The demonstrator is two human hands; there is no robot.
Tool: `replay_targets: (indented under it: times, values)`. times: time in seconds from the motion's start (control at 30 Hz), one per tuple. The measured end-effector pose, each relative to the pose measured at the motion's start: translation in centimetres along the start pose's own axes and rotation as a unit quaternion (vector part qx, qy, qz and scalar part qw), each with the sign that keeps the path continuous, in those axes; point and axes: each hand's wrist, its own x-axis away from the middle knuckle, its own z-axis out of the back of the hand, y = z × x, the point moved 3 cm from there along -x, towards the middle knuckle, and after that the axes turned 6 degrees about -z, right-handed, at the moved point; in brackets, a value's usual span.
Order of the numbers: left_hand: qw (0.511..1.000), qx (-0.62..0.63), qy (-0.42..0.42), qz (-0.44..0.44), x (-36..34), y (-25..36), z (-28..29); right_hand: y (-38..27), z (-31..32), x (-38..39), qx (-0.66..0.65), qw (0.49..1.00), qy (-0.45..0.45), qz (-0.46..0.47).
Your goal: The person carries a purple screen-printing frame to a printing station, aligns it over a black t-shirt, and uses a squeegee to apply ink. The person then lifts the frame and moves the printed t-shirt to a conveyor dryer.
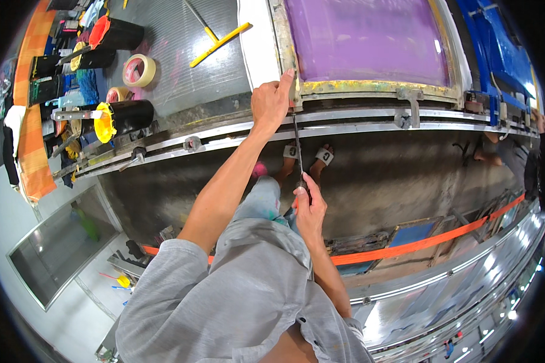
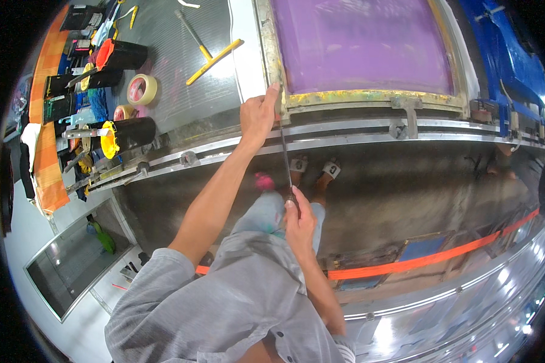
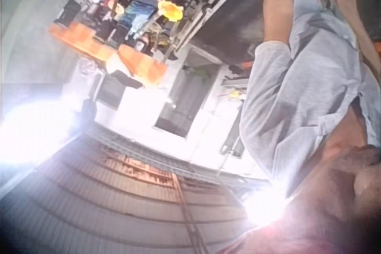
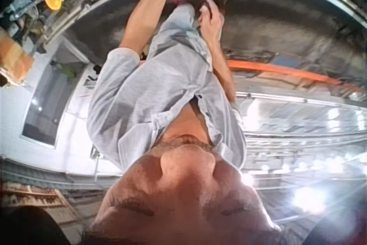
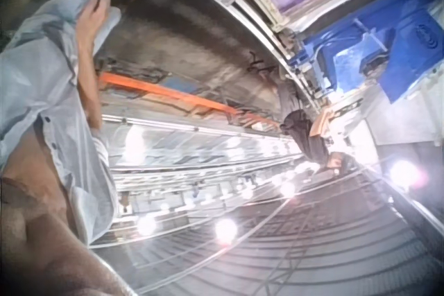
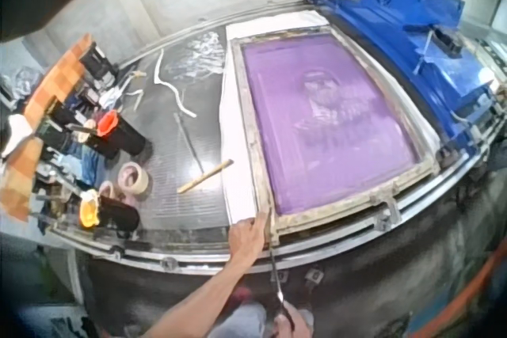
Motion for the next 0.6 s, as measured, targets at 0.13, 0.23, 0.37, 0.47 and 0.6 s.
replay_targets:
  times: [0.13, 0.23, 0.37, 0.47, 0.6]
  values:
    - [1.0, -0.006, -0.002, -0.007, 0.3, 0.4, 0.3, -0.3, -0.2, 0.1, 0.09, 0.993, 0.05, 0.062]
    - [1.0, 0.003, -0.004, -0.004, 0.3, 0.6, 0.3, -0.9, -0.6, 0.3, 0.152, 0.972, 0.121, 0.13]
    - [1.0, -0.011, -0.006, -0.018, 0.5, 0.8, 0.4, -1.2, -1.4, 0.4, 0.189, 0.95, 0.192, 0.155]
    - [0.999, -0.023, -0.004, -0.024, 0.7, 0.8, 0.3, -1.2, -1.5, 0.4, 0.181, 0.967, 0.154, 0.09]
    - [0.999, -0.024, -0.005, -0.038, 0.5, 0.6, 0.3, 0.4, -1.3, -0.1, 0.062, 0.994, 0.085, 0.031]
